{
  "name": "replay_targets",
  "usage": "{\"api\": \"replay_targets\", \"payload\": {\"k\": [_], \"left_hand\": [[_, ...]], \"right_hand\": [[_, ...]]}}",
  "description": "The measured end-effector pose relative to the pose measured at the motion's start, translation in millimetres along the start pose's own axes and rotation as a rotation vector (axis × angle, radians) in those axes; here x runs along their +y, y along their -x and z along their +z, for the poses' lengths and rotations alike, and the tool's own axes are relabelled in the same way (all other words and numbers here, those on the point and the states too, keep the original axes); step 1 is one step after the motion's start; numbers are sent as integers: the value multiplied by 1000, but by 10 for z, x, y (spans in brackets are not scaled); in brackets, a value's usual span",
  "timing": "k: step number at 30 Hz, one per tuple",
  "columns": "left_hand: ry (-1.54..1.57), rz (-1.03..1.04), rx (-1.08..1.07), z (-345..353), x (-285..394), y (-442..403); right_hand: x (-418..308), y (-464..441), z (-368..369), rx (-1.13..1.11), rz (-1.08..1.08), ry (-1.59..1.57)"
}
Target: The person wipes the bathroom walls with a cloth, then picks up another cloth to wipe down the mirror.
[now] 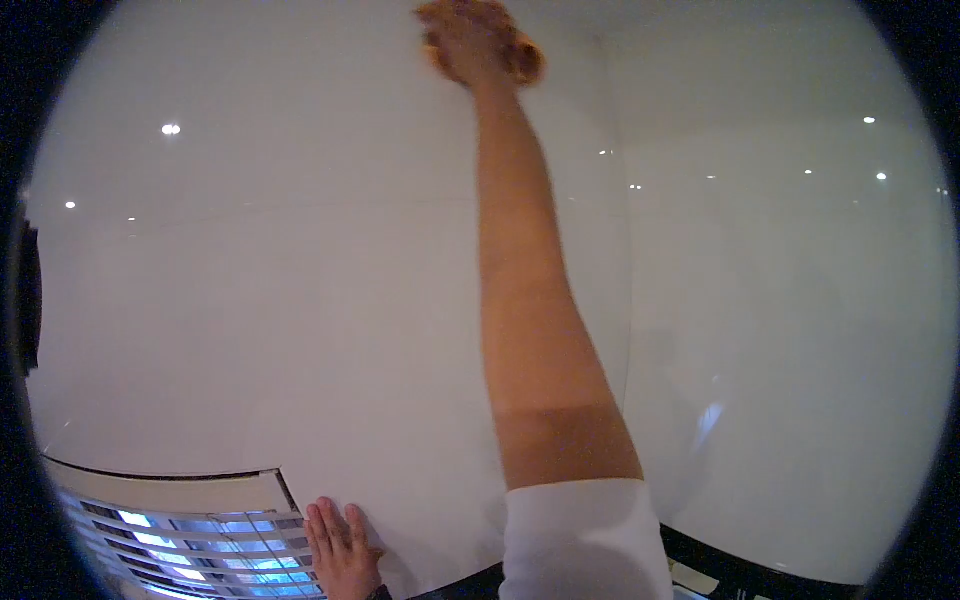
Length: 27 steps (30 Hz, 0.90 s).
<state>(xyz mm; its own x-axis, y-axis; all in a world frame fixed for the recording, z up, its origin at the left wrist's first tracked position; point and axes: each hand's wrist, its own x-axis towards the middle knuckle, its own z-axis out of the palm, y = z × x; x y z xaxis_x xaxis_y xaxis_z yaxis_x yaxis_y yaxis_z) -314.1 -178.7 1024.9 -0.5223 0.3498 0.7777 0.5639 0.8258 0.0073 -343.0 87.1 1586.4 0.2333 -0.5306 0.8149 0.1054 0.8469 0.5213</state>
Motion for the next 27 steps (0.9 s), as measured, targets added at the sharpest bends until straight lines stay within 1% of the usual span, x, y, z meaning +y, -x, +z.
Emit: {"api": "replay_targets", "payload": {"k": [1, 2, 3, 5, 6, 7, 8, 9, 10, 13, 15, 17, 19, 20, 22, 23, 25, 27], "left_hand": [[5, 2, -5, -3, 2, 4], [-1, 2, -1, -5, -3, 8], [-3, -5, 6, 7, 3, 3], [6, -13, 14, 63, -11, 12], [10, -7, 15, 79, -15, 19], [21, -10, 10, 35, -1, 4], [-54, -10, 23, -40, 11, -27], [-124, -8, 37, -55, 28, -36], [-32, 0, 103, 137, -27, 6], [-38, 33, 111, 164, -86, 22], [28, 29, 95, 74, -30, 22], [27, 23, 126, 69, -36, 19], [70, 24, 134, 102, -54, 25], [52, 23, 145, 118, -78, 22], [34, 14, 135, 123, -102, 27], [47, 26, 124, 116, -113, 47], [32, 20, 144, 111, -107, 42], [36, 27, 157, 133, -80, 33]], "right_hand": [[267, 287, 83, -193, 149, 208], [549, 515, 95, -181, 192, 367], [976, 889, 215, 4, 101, 418], [1108, 1586, -131, -86, 234, 229], [897, 1834, -423, -317, 468, 303], [1101, 2238, -401, -402, 387, 579], [1282, 2622, -370, -482, 301, 857], [1155, 2751, -474, -356, 400, 485], [953, 2901, -591, -232, 492, 112], [244, 3470, -1000, -317, 540, 57], [-166, 3990, -1247, -337, 543, 0], [-432, 4642, -1442, -367, 516, -92], [-745, 5116, -1690, -555, 417, 114], [-732, 5250, -1814, -563, 410, 138], [-745, 5325, -2053, -1001, 34, 408], [-671, 5345, -2149, -1019, 40, 418], [-521, 4755, -2245, -1096, -101, 420], [-28, 4351, -2190, -969, -235, 626]]}}
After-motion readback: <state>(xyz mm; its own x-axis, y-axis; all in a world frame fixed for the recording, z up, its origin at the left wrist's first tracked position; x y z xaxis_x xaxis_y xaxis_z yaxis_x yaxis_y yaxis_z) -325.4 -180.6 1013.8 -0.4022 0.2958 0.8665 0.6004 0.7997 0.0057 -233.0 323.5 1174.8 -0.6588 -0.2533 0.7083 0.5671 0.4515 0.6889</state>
